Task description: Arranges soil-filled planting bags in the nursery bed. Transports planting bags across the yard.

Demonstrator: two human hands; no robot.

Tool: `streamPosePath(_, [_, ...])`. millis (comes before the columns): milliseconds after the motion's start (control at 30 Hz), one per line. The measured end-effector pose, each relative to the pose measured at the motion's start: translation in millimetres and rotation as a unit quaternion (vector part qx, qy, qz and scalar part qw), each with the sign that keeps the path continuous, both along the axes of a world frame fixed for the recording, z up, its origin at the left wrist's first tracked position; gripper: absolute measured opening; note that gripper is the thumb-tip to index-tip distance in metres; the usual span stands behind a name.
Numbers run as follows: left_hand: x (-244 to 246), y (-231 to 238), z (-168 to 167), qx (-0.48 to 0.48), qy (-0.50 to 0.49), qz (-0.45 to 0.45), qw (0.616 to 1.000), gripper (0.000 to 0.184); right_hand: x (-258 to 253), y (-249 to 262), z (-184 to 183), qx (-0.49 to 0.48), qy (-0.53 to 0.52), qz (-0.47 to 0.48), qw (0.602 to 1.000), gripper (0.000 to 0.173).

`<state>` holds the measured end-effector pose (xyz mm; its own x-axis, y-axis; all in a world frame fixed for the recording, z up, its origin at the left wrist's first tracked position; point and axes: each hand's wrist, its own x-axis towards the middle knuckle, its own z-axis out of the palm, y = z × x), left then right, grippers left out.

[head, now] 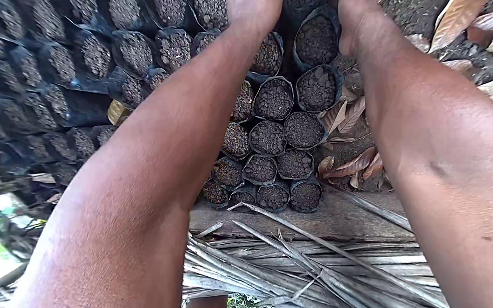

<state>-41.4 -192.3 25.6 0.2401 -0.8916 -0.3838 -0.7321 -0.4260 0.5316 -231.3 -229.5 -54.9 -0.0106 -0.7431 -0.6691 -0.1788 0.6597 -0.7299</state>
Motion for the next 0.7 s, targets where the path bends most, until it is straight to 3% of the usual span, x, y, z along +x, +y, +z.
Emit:
streamPosePath(100, [26.7, 44.8, 40.2, -0.031, 0.080, -0.023, 0.996, 0.031, -15.1, 11.4, 33.3, -0.029, -0.008, -0.039, 0.999, 0.048])
streamPosePath(167, [50.4, 96.4, 75.0, 0.005, 0.090, -0.090, 0.992, 0.036, -27.0, 40.3, 63.8, -0.039, -0.014, -0.043, 0.998, 0.067])
streamPosePath(233, [70.9, 158.7, 120.4, 0.057, 0.091, -0.135, 0.985, 0.035, -40.9, 79.8, 87.5, -0.010, -0.046, -0.064, 0.997, 0.080])
streamPosePath(367, [111.4, 293.5, 225.4, 0.133, 0.116, -0.150, 0.973, 0.027, -53.6, 166.2, 141.1, 0.074, -0.054, -0.121, 0.988, 0.085])
streamPosePath(467, [136.9, 372.0, 292.8, 0.128, 0.142, -0.128, 0.973, 0.027, -55.0, 220.9, 198.7, 0.135, -0.036, -0.137, 0.981, 0.079])
streamPosePath(533, [143.0, 417.7, 338.6, 0.074, 0.166, -0.088, 0.979, 0.028, -52.8, 254.6, 236.5, 0.147, -0.002, -0.111, 0.983, 0.065])
streamPosePath(700, [135.0, 513.3, 427.9, -0.023, 0.230, 0.073, 0.970, 0.028, -41.5, 327.4, 358.9, 0.016, 0.130, 0.088, 0.987, 0.039])
